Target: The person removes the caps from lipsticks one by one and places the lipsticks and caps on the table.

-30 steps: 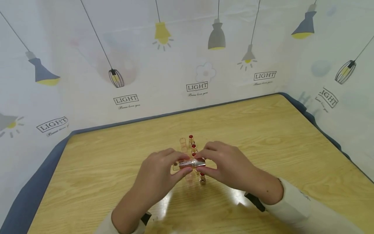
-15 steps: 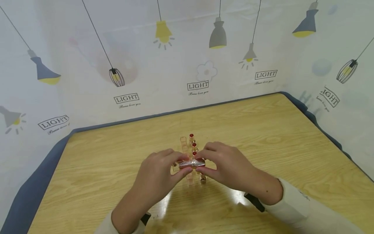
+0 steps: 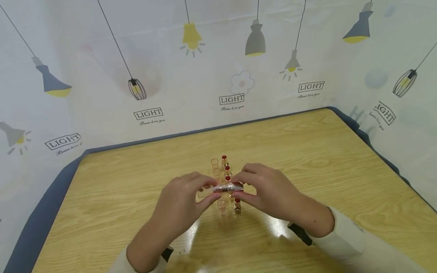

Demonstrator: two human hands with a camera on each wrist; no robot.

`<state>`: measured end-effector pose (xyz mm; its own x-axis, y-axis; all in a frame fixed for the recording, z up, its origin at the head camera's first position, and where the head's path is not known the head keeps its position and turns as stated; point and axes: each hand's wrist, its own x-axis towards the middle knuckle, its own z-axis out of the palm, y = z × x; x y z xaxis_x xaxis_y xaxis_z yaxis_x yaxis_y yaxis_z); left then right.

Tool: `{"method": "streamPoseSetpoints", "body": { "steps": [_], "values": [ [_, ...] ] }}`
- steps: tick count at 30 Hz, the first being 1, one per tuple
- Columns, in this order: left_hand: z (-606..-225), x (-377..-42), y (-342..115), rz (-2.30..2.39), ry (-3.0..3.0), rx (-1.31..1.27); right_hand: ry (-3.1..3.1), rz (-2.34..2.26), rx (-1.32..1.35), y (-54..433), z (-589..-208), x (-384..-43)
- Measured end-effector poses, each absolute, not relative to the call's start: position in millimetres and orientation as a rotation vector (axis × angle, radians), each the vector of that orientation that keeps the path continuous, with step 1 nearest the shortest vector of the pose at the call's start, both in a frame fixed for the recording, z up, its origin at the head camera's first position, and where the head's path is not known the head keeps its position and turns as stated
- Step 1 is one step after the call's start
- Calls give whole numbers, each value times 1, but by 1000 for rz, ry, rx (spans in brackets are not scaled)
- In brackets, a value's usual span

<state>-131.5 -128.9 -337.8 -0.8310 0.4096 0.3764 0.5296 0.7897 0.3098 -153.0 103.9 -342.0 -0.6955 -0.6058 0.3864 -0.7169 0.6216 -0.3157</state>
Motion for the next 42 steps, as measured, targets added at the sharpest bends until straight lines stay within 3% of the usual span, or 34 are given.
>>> {"method": "streamPoseSetpoints", "body": {
  "steps": [21,42],
  "values": [
    [-357,-124,-140,-600,-2876,-582,-2756,684,1008,127,-365,-153],
    [-371,-120,-130,-735,-2927,-609,-2885,872,913,137,-383,-150]
  ]
}}
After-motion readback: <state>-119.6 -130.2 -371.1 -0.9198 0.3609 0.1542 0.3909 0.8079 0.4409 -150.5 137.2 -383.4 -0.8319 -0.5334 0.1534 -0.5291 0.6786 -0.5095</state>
